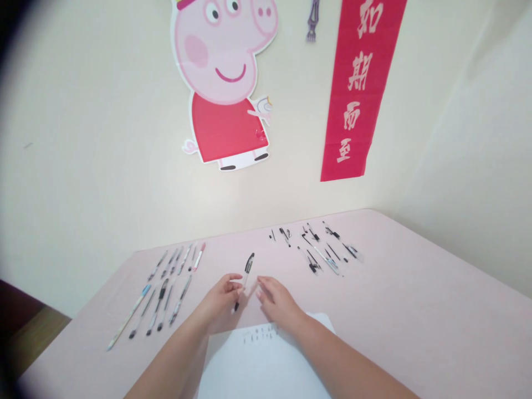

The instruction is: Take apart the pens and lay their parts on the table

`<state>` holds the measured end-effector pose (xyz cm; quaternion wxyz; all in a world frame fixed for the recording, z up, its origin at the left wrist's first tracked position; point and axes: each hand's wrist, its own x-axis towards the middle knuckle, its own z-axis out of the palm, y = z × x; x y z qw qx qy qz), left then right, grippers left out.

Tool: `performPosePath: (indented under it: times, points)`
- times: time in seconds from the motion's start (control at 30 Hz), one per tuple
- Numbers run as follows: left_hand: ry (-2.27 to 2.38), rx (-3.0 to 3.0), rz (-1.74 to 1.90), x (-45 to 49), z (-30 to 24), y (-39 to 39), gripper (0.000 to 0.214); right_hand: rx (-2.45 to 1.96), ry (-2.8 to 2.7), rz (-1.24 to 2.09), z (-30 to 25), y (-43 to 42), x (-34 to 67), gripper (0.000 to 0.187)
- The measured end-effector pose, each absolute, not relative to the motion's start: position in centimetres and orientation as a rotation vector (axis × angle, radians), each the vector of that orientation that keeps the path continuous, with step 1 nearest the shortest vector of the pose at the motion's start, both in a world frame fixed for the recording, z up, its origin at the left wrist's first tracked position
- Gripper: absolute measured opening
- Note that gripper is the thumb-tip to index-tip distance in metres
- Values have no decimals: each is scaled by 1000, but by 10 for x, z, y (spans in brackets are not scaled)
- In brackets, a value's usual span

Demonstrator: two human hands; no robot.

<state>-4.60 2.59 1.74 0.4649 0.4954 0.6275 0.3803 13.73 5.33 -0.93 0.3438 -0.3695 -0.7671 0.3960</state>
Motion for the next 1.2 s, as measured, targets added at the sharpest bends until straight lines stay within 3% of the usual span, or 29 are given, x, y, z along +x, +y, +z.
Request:
performPosePath:
  times: [0.17,0.3,0.53,0.93,1.2]
  points:
    - [988,936,917,-16,32,-8,31,-877,-1413,1570,1,56,140,50]
    - [936,880,892,-5,31,-18,26,-840,-1251,1762,11,47,139,39]
    - [969,801,1003,-6,27,-12,22,-813,-1323,1761,11,46,137,32]
    - [912,622,1017,-1,21,-11,21,-682,-1447,1892,9,46,137,35]
    - [1005,708,991,-2,23,-10,29,-781,-1469,1801,9,46,138,42]
